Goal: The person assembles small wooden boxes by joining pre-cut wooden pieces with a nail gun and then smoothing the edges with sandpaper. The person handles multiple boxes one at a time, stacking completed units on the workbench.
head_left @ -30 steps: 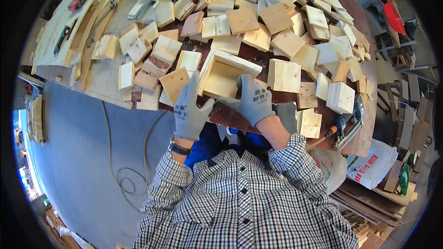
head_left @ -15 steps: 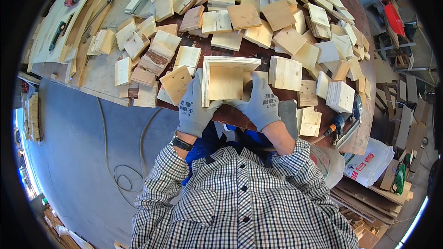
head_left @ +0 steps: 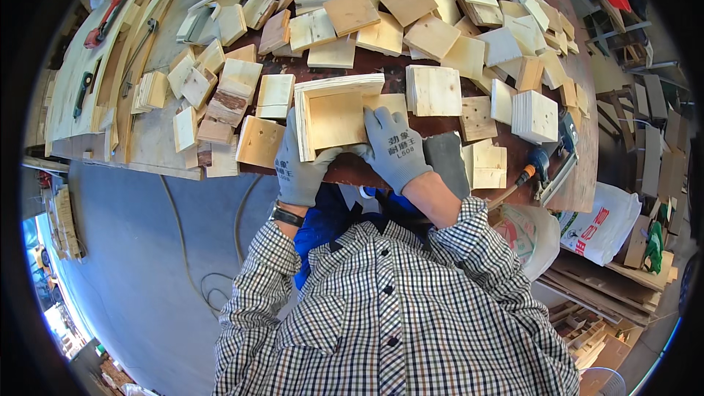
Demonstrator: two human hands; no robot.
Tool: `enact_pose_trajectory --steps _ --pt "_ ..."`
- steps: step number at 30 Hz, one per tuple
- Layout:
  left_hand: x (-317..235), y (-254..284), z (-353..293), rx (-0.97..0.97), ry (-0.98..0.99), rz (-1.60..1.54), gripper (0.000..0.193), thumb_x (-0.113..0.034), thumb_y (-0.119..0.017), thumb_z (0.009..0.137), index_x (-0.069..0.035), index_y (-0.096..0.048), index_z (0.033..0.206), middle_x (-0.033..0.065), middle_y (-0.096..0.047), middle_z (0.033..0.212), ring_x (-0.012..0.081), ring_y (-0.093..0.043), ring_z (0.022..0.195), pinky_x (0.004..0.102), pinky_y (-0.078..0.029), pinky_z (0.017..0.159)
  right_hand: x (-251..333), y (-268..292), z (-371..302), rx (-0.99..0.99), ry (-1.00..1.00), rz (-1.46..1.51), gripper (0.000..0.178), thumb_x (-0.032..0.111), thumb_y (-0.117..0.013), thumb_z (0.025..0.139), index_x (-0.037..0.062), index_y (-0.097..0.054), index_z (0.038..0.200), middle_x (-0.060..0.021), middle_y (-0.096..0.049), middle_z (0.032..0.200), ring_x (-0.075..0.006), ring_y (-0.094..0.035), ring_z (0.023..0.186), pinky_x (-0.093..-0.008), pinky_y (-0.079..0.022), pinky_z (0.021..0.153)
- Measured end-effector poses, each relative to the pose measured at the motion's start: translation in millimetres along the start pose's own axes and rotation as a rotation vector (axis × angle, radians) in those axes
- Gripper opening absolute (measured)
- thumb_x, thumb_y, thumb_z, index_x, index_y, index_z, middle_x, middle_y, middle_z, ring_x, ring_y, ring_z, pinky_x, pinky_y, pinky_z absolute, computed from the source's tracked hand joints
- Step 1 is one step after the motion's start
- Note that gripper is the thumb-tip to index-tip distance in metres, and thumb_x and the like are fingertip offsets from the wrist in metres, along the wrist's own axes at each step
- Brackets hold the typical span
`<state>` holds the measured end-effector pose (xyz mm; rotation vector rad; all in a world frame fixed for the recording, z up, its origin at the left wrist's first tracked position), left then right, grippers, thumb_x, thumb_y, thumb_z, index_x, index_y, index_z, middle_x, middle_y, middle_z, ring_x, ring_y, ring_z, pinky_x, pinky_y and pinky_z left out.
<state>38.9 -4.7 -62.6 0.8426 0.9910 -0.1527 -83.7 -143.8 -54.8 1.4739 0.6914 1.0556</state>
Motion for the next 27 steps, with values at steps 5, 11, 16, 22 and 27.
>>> enact_pose_trajectory --steps 5,11,16,22,27 --pt "-4.8 1.1 3.7 -0.015 -0.096 0.086 0.11 -0.046 -0.094 0.076 0.005 -0.04 0.158 0.0257 -0.064 0.139 0.0409 -0.069 0.12 0.0443 -0.058 0.098 -0.5 2.5 -0.5 0.009 0.016 0.003 0.068 0.045 -0.073 0.093 0.0029 -0.054 0.142 -0.0122 -0.058 0.118 -0.0312 -0.063 0.106 -0.0451 -0.062 0.078" --pt "-5.9 7.5 4.4 -0.013 -0.094 0.098 0.101 -0.045 -0.096 0.076 0.001 -0.048 0.152 0.0194 -0.075 0.121 0.0353 -0.076 0.104 0.0418 -0.061 0.088 3.9 2.5 0.8 0.029 0.04 0.035 0.065 0.038 -0.075 0.091 0.0012 -0.053 0.14 -0.0133 -0.057 0.119 -0.0318 -0.063 0.107 -0.0461 -0.062 0.077" --pt "-7.6 6.2 4.7 0.013 -0.118 0.155 0.112 -0.048 -0.094 0.076 0.004 -0.039 0.158 0.0206 -0.072 0.127 0.0357 -0.075 0.104 0.0404 -0.062 0.084 9.5 8.1 -0.6 0.033 0.025 -0.013 0.07 0.042 -0.075 0.09 0.0 -0.052 0.14 -0.0141 -0.056 0.12 -0.0323 -0.062 0.107 -0.0461 -0.061 0.077" --pt "-5.8 13.5 -6.3 -0.078 -0.193 0.206 0.113 -0.042 -0.094 0.077 0.003 -0.034 0.163 0.0257 -0.057 0.15 0.0405 -0.065 0.126 0.0419 -0.06 0.094 5.8 3.1 0.8 0.066 0.011 0.011 0.072 0.043 -0.073 0.091 -0.0002 -0.05 0.144 -0.0145 -0.054 0.123 -0.0325 -0.061 0.109 -0.0458 -0.061 0.079" --pt "-22.1 17.8 -25.1 -0.188 -0.342 0.338 0.093 -0.031 -0.089 0.085 0.002 -0.04 0.157 0.0312 -0.041 0.163 0.0458 -0.054 0.141 0.0459 -0.054 0.109 3.9 3.4 -1.2 0.066 -0.001 0.038 0.075 0.044 -0.072 0.092 -0.0001 -0.048 0.148 -0.0138 -0.054 0.124 -0.0324 -0.06 0.109 -0.0456 -0.06 0.08"
Point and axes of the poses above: each hand's wrist, its own z-axis towards the middle knuckle, its own y-axis out of the back of the hand, x = y × z, the point moved 9 cm from there along z, towards the middle knuckle
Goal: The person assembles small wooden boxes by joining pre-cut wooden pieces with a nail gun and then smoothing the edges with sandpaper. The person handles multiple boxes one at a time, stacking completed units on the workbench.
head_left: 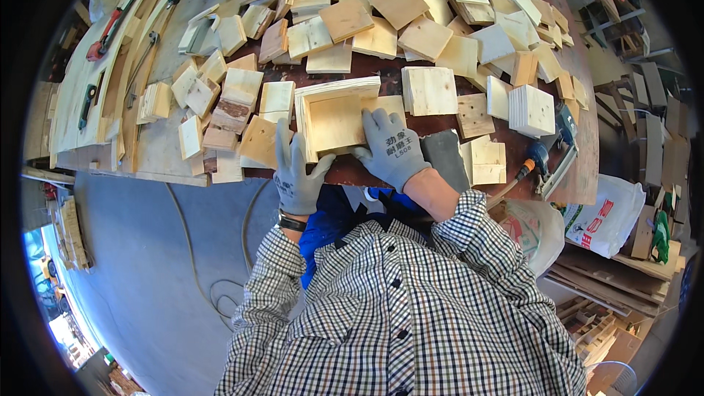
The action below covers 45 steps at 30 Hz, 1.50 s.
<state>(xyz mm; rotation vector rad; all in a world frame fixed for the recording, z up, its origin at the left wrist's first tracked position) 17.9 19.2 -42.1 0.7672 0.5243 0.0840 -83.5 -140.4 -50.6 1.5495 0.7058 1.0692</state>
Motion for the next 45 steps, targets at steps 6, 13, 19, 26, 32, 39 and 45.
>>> enact_pose_trajectory --steps 6,13,19,26,32,39,45 --pt "-8.0 1.8 -8.8 -0.108 0.364 -0.268 0.089 -0.02 -0.089 0.087 -0.007 -0.038 0.159 0.0329 -0.038 0.164 0.049 -0.048 0.144 0.0496 -0.049 0.112 -1.8 0.2 -0.6 0.018 -0.009 0.021 0.077 0.045 -0.072 0.092 -0.0001 -0.047 0.149 -0.0135 -0.054 0.123 -0.0321 -0.06 0.11 -0.0453 -0.06 0.08" --pt "-25.2 -13.3 -27.5 -0.001 0.148 -0.016 0.038 -0.015 -0.078 0.09 -0.018 -0.078 0.128 0.0364 -0.036 0.161 0.0541 -0.053 0.139 0.0544 -0.052 0.108 0.5 -2.1 -2.4 0.019 -0.003 0.017 0.076 0.043 -0.073 0.092 -0.0006 -0.047 0.149 -0.013 -0.054 0.124 -0.0319 -0.059 0.11 -0.0462 -0.06 0.08" --pt "-27.9 -22.8 -18.8 -0.002 0.234 0.119 0.044 -0.022 -0.074 0.094 -0.022 -0.075 0.137 0.0301 -0.039 0.158 0.0502 -0.044 0.144 0.0548 -0.043 0.114 0.7 -3.7 0.2 0.025 -0.029 0.03 0.076 0.044 -0.071 0.094 0.0002 -0.047 0.151 -0.013 -0.054 0.123 -0.032 -0.06 0.109 -0.0462 -0.06 0.079" --pt "-21.4 -30.7 -8.0 -0.045 0.26 -0.021 0.038 -0.017 -0.075 0.096 -0.014 -0.076 0.134 0.0264 -0.061 0.138 0.045 -0.06 0.123 0.0516 -0.048 0.108 4.4 0.6 3.9 0.065 -0.055 0.05 0.069 0.044 -0.071 0.093 -0.0007 -0.055 0.143 -0.0165 -0.058 0.132 -0.0358 -0.061 0.12 -0.0499 -0.06 0.086" --pt "-33.2 -16.3 -2.9 -0.119 0.2 0.078 0.048 0.0 -0.07 0.09 -0.014 -0.076 0.135 0.0244 -0.058 0.132 0.0438 -0.06 0.121 0.0512 -0.052 0.102 -46.4 82.5 -36.5 -0.075 -0.339 0.688 0.059 0.042 -0.074 0.095 -0.0011 -0.057 0.132 -0.0219 -0.062 0.122 -0.038 -0.066 0.112 -0.0495 -0.057 0.094" --pt "-33.3 -28.3 -8.0 -0.073 0.154 0.081 0.048 -0.001 -0.069 0.091 -0.013 -0.075 0.137 0.0275 -0.058 0.141 0.0469 -0.058 0.123 0.0547 -0.049 0.105 -379.5 134.4 -282.2 -0.814 -1.125 0.676 0.036 0.028 -0.067 0.098 -0.0008 -0.074 0.119 -0.0187 -0.078 0.104 -0.0318 -0.074 0.101 -0.0417 -0.056 0.093" --pt "-37.0 -20.6 -3.0 -0.092 0.154 0.113 0.04 -0.008 -0.07 0.094 -0.01 -0.076 0.133 0.0271 -0.061 0.142 0.0478 -0.06 0.121 0.057 -0.05 0.104 -350.2 137.0 -207.5 -0.316 -1.322 -0.042 0.067 0.039 -0.069 0.088 -0.0019 -0.057 0.139 -0.0314 -0.065 0.138 -0.0453 -0.064 0.126 -0.0509 -0.05 0.107"
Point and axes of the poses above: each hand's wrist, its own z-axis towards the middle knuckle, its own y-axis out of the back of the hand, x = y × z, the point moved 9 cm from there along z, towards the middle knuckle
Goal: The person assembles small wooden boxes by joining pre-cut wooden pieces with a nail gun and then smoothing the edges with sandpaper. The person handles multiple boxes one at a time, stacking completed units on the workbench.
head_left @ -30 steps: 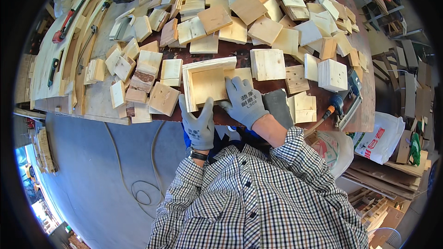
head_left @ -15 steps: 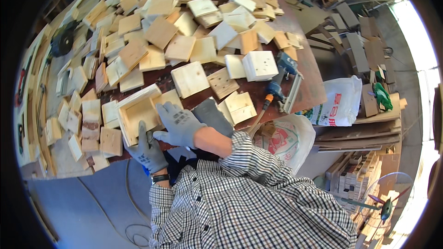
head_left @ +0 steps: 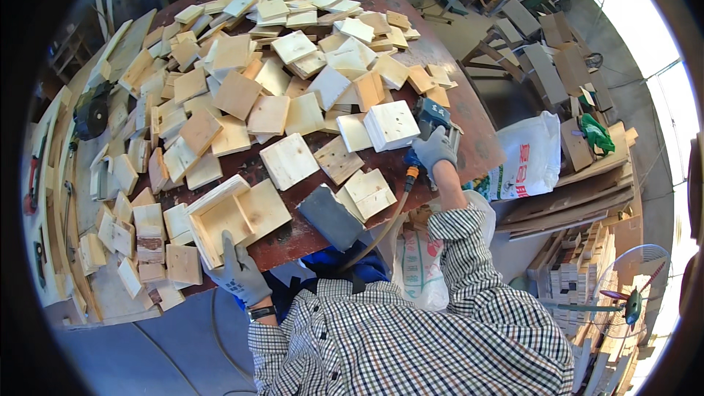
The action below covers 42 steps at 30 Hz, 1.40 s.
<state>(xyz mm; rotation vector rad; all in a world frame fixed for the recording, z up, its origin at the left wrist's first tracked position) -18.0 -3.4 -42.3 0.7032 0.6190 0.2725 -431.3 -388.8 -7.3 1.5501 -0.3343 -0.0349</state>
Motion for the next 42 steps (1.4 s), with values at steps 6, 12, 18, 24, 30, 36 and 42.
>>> enact_pose_trajectory --steps 6,12,18,24,30,36,42 --pt "4.1 -4.8 -0.6 0.025 0.108 -0.139 0.043 -0.012 -0.078 0.087 -0.017 -0.08 0.129 0.0228 -0.063 0.135 0.0431 -0.062 0.121 0.0515 -0.051 0.104 -60.9 -88.5 61.3 0.023 -0.113 -0.02 0.07 0.03 -0.056 0.099 0.0009 -0.027 0.156 -0.0266 -0.059 0.152 -0.0392 -0.06 0.139 -0.0462 -0.048 0.116" --pt "14.7 2.9 -7.9 0.011 0.154 -0.011 0.045 -0.017 -0.076 0.089 -0.024 -0.078 0.134 0.0189 -0.057 0.138 0.0384 -0.056 0.123 0.0487 -0.047 0.104 -31.4 -71.3 69.1 0.118 -0.094 0.302 0.075 0.018 -0.09 0.073 -0.0013 -0.051 0.134 -0.0146 -0.073 0.114 -0.0269 -0.07 0.092 -0.0433 -0.06 0.078" --pt "9.1 -4.9 -11.5 0.037 0.18 -0.013 0.051 -0.022 -0.079 0.086 -0.033 -0.075 0.136 0.0139 -0.053 0.145 0.034 -0.056 0.121 0.0486 -0.044 0.099 -127.8 -7.0 89.7 -0.184 -0.119 0.518 0.057 0.022 -0.085 0.078 -0.0046 -0.061 0.123 -0.0117 -0.072 0.106 -0.0242 -0.07 0.08 -0.0421 -0.058 0.067" --pt "13.7 -4.8 -15.1 0.023 0.174 0.012 0.048 -0.025 -0.078 0.087 -0.033 -0.075 0.135 0.0146 -0.051 0.146 0.0349 -0.055 0.121 0.049 -0.044 0.099 3.4 208.2 -130.0 -0.092 0.377 1.163 0.021 0.017 -0.067 0.104 -0.0006 -0.064 0.115 -0.0084 -0.065 0.096 -0.019 -0.062 0.082 -0.0358 -0.057 0.076" --pt "14.3 -3.2 -12.2 0.026 0.176 -0.008 0.046 -0.026 -0.078 0.089 -0.035 -0.075 0.134 0.014 -0.051 0.144 0.0342 -0.056 0.117 0.0488 -0.045 0.098 111.7 220.1 -220.9 0.521 0.628 1.421 0.025 0.025 -0.054 0.11 0.0009 -0.059 0.107 -0.0036 -0.052 0.082 -0.018 -0.057 0.071 -0.0357 -0.053 0.074" --pt "18.8 -5.3 -16.5 0.016 0.2 0.0 0.046 -0.026 -0.078 0.089 -0.038 -0.075 0.133 0.0129 -0.05 0.145 0.0332 -0.056 0.116 0.0487 -0.046 0.097 237.4 113.6 -277.0 1.185 0.499 0.899 0.014 0.013 -0.068 0.099 0.0 -0.063 0.098 -0.0083 -0.068 0.07 -0.016 -0.066 0.058 -0.0309 -0.055 0.057" --pt "16.6 -6.4 -14.5 0.003 0.218 -0.023 0.044 -0.024 -0.081 0.087 -0.034 -0.077 0.13 0.0114 -0.052 0.143 0.0328 -0.058 0.114 0.0476 -0.046 0.096 264.3 23.1 -280.7 1.291 0.581 0.48 0.024 0.022 -0.073 0.097 0.0001 -0.066 0.103 -0.0063 -0.068 0.073 -0.0143 -0.066 0.056 -0.0265 -0.052 0.053"
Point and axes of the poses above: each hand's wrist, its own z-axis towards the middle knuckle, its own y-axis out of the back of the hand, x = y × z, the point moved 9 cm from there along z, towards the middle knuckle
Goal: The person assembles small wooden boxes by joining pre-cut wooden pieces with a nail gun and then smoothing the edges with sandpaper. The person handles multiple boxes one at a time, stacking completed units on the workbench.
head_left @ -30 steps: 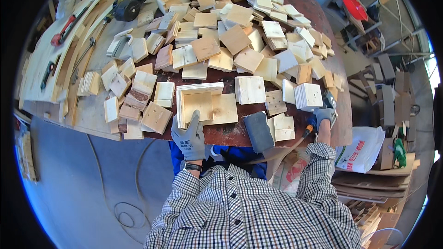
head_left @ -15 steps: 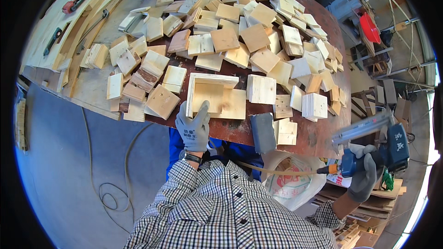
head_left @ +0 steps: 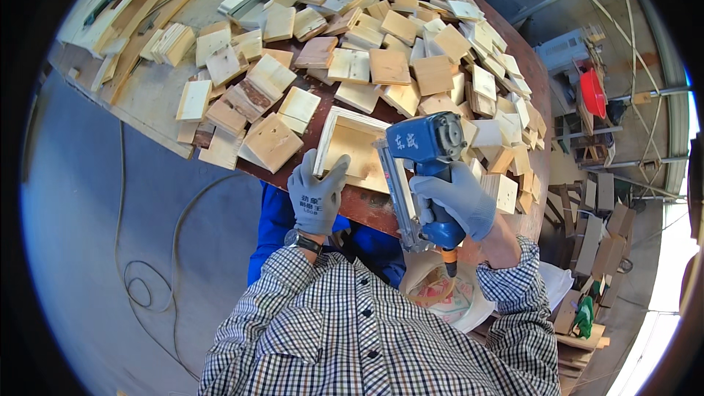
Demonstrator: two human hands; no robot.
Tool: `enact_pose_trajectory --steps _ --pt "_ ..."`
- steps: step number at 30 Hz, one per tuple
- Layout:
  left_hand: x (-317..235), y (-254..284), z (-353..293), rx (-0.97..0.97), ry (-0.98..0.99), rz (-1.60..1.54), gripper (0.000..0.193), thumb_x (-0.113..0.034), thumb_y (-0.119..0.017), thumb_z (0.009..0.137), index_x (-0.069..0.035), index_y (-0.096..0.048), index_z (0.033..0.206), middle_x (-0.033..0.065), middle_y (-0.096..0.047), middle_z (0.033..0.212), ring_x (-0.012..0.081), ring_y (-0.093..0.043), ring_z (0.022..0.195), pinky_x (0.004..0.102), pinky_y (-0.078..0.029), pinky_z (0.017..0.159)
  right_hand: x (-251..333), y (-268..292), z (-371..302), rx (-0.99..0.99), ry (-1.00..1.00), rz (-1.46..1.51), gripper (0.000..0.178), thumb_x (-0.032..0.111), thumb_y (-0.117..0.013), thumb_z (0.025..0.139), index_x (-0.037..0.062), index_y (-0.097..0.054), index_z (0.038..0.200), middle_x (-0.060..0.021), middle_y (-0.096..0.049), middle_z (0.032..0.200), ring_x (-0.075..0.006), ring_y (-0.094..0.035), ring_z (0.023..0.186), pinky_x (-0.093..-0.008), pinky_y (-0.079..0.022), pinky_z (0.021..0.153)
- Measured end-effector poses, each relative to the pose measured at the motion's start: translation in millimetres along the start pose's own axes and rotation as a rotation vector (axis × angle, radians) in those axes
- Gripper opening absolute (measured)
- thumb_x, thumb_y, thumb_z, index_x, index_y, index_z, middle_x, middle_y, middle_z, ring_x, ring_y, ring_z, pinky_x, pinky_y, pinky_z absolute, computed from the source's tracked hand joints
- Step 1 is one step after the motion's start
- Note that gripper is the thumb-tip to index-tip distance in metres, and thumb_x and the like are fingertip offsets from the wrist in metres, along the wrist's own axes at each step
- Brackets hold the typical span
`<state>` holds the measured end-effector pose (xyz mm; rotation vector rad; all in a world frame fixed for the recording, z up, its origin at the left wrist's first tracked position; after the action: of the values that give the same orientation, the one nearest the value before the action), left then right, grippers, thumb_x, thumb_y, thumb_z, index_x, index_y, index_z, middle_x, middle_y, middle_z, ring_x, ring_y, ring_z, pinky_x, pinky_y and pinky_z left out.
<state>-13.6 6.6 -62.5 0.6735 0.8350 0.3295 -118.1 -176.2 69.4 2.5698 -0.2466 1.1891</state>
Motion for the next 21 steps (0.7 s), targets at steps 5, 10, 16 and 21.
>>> enact_pose_trajectory --steps 5,10,16,21 --pt "0.9 2.4 -2.3 -0.02 -0.006 0.011 0.046 -0.022 -0.081 0.087 -0.036 -0.077 0.13 0.0115 -0.052 0.142 0.0322 -0.058 0.112 0.0471 -0.046 0.094 11.5 -10.0 15.9 0.024 0.003 -0.091 0.025 0.025 -0.076 0.094 0.0015 -0.067 0.093 -0.0053 -0.068 0.072 -0.0117 -0.066 0.056 -0.0251 -0.052 0.053" --pt "1.2 2.8 -1.4 -0.02 -0.014 0.013 0.05 -0.017 -0.081 0.084 -0.036 -0.076 0.13 0.0111 -0.052 0.142 0.0311 -0.058 0.112 0.046 -0.046 0.092 4.5 -8.6 33.1 0.008 0.003 -0.119 0.027 0.026 -0.076 0.094 0.0002 -0.069 0.097 -0.0051 -0.067 0.072 -0.0115 -0.065 0.055 -0.0251 -0.053 0.053" --pt "1.6 -0.1 -2.1 -0.003 -0.015 0.02 0.053 -0.015 -0.081 0.082 -0.036 -0.077 0.13 0.0113 -0.053 0.143 0.0313 -0.058 0.113 0.046 -0.046 0.094 0.6 -8.4 33.8 0.04 0.01 -0.113 0.03 0.027 -0.076 0.094 -0.001 -0.069 0.1 -0.005 -0.068 0.072 -0.0104 -0.064 0.055 -0.025 -0.052 0.053" --pt "2.4 -0.4 -2.9 -0.01 0.003 0.019 0.054 -0.015 -0.082 0.081 -0.036 -0.076 0.13 0.0121 -0.053 0.145 0.032 -0.058 0.117 0.0466 -0.046 0.096 -2.0 -12.8 34.8 0.075 -0.043 -0.28 0.033 0.03 -0.076 0.093 -0.0013 -0.07 0.102 -0.006 -0.07 0.076 -0.011 -0.066 0.061 -0.0266 -0.054 0.058"
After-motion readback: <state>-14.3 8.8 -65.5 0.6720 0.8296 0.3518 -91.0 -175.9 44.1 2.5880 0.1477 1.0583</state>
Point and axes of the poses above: each hand's wrist, its own z-axis towards the middle knuckle, its own y-axis out of the back of the hand, x = y × z, the point moved 9 cm from there along z, towards the middle knuckle
